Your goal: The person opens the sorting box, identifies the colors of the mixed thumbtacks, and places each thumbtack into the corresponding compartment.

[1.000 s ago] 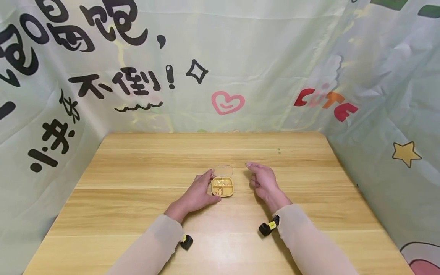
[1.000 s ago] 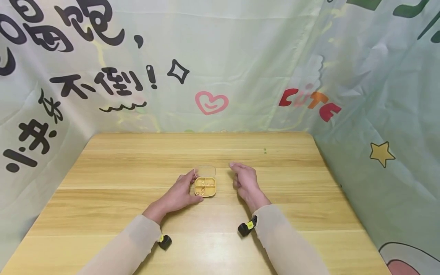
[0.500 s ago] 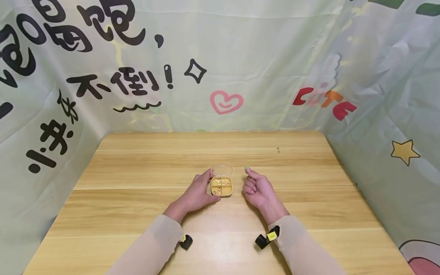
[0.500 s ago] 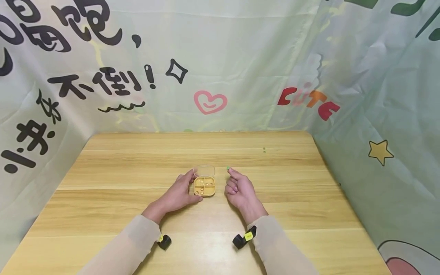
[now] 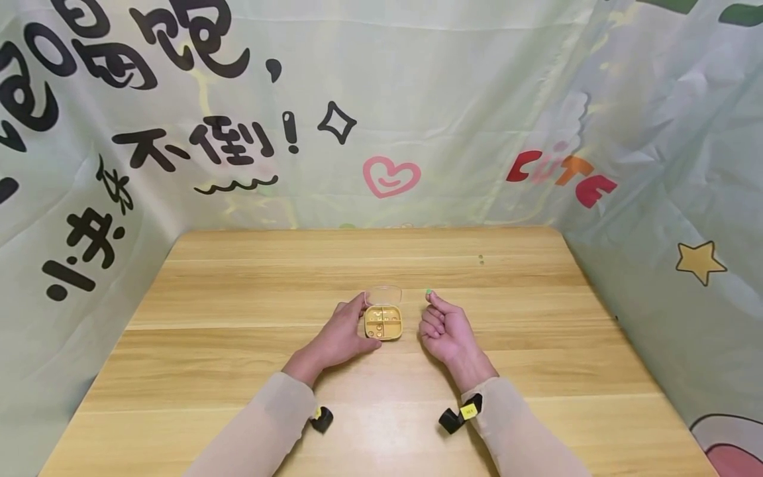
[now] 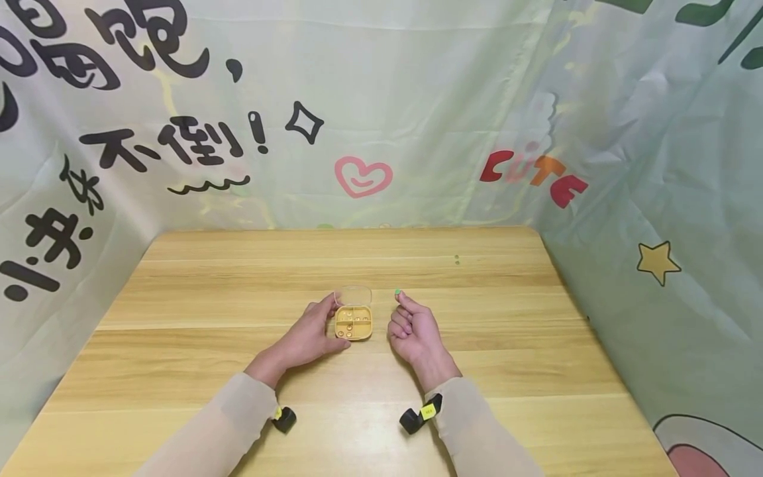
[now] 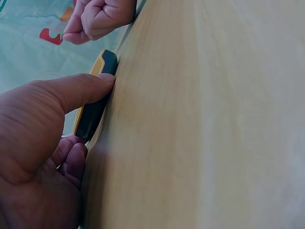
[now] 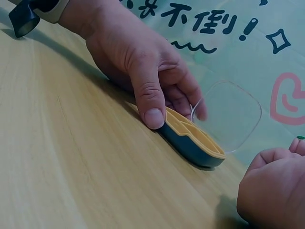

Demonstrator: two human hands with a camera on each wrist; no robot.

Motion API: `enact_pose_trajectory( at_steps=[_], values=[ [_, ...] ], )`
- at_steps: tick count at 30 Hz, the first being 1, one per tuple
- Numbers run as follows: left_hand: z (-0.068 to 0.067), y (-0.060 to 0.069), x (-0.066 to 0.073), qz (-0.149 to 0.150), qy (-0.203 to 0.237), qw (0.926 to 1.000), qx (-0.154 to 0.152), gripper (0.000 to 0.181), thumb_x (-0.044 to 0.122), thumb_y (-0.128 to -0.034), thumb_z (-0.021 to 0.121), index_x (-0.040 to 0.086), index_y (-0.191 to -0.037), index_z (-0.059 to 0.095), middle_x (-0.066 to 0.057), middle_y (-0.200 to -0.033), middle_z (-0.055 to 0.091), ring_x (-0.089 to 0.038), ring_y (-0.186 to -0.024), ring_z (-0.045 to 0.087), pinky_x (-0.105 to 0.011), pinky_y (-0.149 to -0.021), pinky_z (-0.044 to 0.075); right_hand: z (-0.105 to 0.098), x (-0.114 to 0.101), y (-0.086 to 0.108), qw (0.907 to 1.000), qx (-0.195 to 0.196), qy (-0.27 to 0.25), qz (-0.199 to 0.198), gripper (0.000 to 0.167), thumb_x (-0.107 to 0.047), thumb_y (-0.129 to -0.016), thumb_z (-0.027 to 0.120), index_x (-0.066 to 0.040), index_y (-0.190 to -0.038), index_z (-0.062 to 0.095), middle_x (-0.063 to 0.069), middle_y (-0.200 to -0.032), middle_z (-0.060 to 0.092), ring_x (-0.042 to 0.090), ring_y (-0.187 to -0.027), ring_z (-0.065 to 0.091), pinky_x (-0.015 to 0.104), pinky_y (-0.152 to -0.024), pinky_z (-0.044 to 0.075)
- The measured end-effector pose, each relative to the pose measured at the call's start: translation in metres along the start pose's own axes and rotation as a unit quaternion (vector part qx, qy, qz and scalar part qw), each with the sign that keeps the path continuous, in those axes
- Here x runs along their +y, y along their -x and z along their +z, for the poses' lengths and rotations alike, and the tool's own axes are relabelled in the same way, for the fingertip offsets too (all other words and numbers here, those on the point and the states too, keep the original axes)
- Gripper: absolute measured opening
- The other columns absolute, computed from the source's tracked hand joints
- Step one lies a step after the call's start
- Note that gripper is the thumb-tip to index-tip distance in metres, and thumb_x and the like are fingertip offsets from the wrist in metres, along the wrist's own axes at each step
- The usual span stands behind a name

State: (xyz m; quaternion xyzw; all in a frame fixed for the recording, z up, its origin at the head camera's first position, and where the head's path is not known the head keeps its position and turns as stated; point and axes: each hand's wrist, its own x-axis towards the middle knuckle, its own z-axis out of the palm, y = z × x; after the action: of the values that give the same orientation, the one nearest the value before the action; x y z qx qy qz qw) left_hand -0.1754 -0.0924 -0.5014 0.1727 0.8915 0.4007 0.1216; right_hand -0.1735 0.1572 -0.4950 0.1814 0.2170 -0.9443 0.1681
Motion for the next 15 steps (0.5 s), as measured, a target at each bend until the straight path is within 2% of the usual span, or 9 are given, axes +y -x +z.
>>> enact_pose_trajectory(
  at_steps=[7, 15],
  values=[
    [-0.0003, 0.0, 0.0003, 0.002, -0.004, 1.0, 0.001, 0.108, 0.029, -0.0845, 0.09, 0.005, -0.167, 0.024, -0.011, -0.152, 0.054, -0.031, -0.143, 0.043, -0.049, -0.12, 0.04, 0.0005, 0.0011, 0.0012, 0.9999, -0.009, 0.008, -0.005, 0.028, -0.019, -0.113, 0.049, -0.011, -0.088, 0.059, -0.007, -0.058, 0.03, 0.006, -0.051, 0.016, 0.018, -0.049, 0.013],
    [0.0001, 0.0005, 0.0007, 0.007, 0.0, 1.0, 0.004, 0.109, 0.028, -0.0835, 0.091, 0.003, -0.166, 0.024, -0.012, -0.151, 0.055, -0.033, -0.141, 0.046, -0.049, -0.119, 0.042, -0.0001, 0.0024, 0.003, 0.9998, -0.009, 0.015, -0.009, 0.029, -0.019, -0.113, 0.048, -0.011, -0.088, 0.06, -0.009, -0.059, 0.028, 0.005, -0.05, 0.017, 0.018, -0.05, 0.011]
  ],
)
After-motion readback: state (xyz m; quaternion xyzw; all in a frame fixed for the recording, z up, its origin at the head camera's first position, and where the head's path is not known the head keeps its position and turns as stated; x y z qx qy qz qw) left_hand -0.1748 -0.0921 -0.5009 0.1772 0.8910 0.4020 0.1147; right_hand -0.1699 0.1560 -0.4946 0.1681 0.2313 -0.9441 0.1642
